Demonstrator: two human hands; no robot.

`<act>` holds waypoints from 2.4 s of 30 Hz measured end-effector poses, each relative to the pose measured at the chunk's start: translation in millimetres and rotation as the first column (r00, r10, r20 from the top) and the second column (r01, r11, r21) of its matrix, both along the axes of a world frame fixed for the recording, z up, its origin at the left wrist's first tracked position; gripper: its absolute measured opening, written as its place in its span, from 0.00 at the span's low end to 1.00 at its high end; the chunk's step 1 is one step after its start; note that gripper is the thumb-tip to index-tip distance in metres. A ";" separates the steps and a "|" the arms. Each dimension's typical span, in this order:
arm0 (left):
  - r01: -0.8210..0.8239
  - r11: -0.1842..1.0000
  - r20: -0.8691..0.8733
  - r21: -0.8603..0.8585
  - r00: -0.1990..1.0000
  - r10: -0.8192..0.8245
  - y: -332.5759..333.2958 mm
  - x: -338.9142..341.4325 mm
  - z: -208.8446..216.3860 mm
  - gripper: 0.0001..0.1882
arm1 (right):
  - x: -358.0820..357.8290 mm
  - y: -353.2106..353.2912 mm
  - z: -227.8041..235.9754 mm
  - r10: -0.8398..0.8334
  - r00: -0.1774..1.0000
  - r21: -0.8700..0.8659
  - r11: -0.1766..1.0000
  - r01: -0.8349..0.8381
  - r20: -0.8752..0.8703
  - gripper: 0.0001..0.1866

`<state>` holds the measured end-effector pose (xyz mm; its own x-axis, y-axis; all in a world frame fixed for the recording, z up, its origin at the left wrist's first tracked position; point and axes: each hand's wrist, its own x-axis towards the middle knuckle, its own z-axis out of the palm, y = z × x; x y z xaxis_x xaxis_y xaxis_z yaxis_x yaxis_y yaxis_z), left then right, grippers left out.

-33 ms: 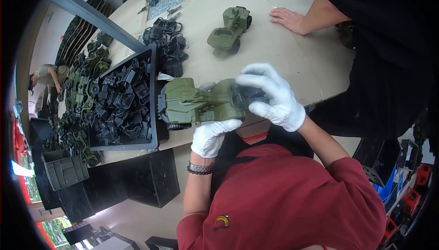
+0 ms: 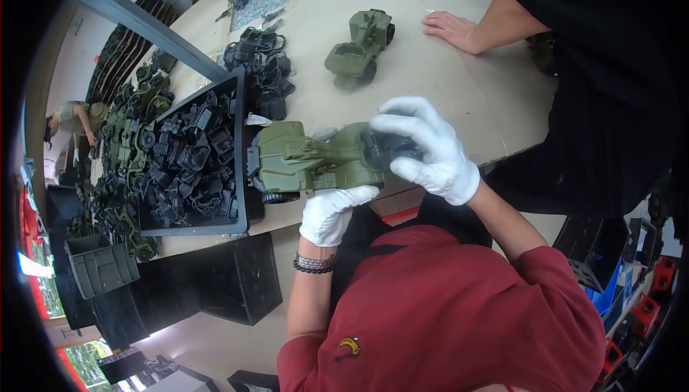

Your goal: Assembling plastic toy military vehicles at a production table.

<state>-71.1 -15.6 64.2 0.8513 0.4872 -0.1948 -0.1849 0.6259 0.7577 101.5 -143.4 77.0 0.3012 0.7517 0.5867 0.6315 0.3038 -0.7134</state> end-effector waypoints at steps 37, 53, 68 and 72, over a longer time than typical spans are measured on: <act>-0.033 0.916 0.104 -0.399 0.991 0.081 -32.1 35.8 19.6 0.26 | 1.0 13.3 5.7 -0.255 0.927 0.290 0.941 0.173 0.276 0.48; -0.130 0.588 -0.046 0.799 0.961 0.274 59.8 145.1 19.5 0.47 | 168.5 129.0 43.5 -0.755 0.643 0.605 0.573 0.552 0.129 0.24; 0.408 -0.222 -0.230 0.886 0.800 0.554 50.8 70.7 10.5 0.29 | 170.6 269.0 9.8 0.034 0.796 -0.206 0.972 0.115 0.604 0.18; 0.508 -0.158 -0.328 0.847 0.733 0.596 23.8 19.7 20.7 0.35 | 96.2 292.2 -13.6 0.315 0.540 -0.299 0.947 -0.119 0.781 0.23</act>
<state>-51.4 8.2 84.9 0.7830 0.5839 0.2146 0.5258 -0.8055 0.2733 197.6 148.8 63.4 -0.4160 0.8465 0.3322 0.8991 0.4375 0.0109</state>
